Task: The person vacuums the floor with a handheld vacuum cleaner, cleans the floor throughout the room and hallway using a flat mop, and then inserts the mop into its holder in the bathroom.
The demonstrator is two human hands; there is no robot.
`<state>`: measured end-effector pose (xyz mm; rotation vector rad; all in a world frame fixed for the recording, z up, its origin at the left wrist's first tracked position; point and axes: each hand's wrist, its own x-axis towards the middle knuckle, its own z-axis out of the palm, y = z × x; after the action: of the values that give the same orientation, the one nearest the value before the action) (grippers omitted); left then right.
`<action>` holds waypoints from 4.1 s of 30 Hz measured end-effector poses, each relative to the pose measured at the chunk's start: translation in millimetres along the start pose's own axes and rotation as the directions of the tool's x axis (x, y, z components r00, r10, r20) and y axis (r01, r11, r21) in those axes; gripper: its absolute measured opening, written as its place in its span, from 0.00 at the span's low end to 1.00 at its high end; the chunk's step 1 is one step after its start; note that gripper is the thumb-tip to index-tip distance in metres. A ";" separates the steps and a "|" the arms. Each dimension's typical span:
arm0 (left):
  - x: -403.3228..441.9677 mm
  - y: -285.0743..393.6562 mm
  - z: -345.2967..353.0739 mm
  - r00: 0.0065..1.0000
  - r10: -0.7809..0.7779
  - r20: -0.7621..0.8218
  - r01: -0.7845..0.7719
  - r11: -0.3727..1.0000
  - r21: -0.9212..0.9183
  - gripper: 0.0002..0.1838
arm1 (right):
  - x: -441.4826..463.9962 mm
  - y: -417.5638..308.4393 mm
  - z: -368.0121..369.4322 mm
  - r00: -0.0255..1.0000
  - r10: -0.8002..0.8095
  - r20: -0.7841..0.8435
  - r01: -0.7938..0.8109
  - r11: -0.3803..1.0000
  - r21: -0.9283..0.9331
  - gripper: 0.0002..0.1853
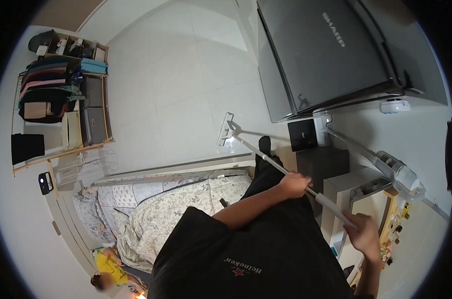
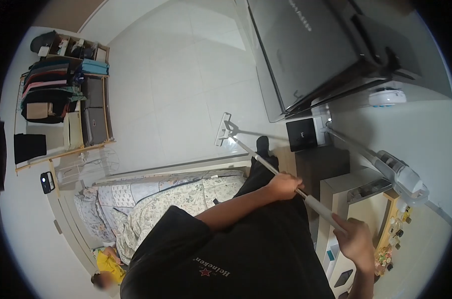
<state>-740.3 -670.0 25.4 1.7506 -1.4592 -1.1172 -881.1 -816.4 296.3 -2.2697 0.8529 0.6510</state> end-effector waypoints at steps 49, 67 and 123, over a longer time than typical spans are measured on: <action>-17.5 1.8 23.8 0.956 0.042 -0.291 -0.058 0.997 -0.045 0.04 | 83.8 192.9 159.7 0.809 -0.224 -0.543 -0.117 0.845 -0.522 0.08; -1.9 18.6 9.6 0.967 -0.007 -0.256 0.011 1.000 0.012 0.06 | 81.6 196.2 155.3 0.821 -0.175 -0.544 -0.079 0.908 -0.412 0.08; -178.5 -222.3 -70.4 0.677 -0.411 -0.611 0.499 0.866 -0.030 0.05 | 171.4 -129.4 213.6 0.974 -0.225 -0.029 0.062 0.141 0.988 0.16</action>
<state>-581.1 -452.2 -90.5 2.3728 -0.7261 -0.5640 -722.4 -659.9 91.2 -0.9766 0.6389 0.0014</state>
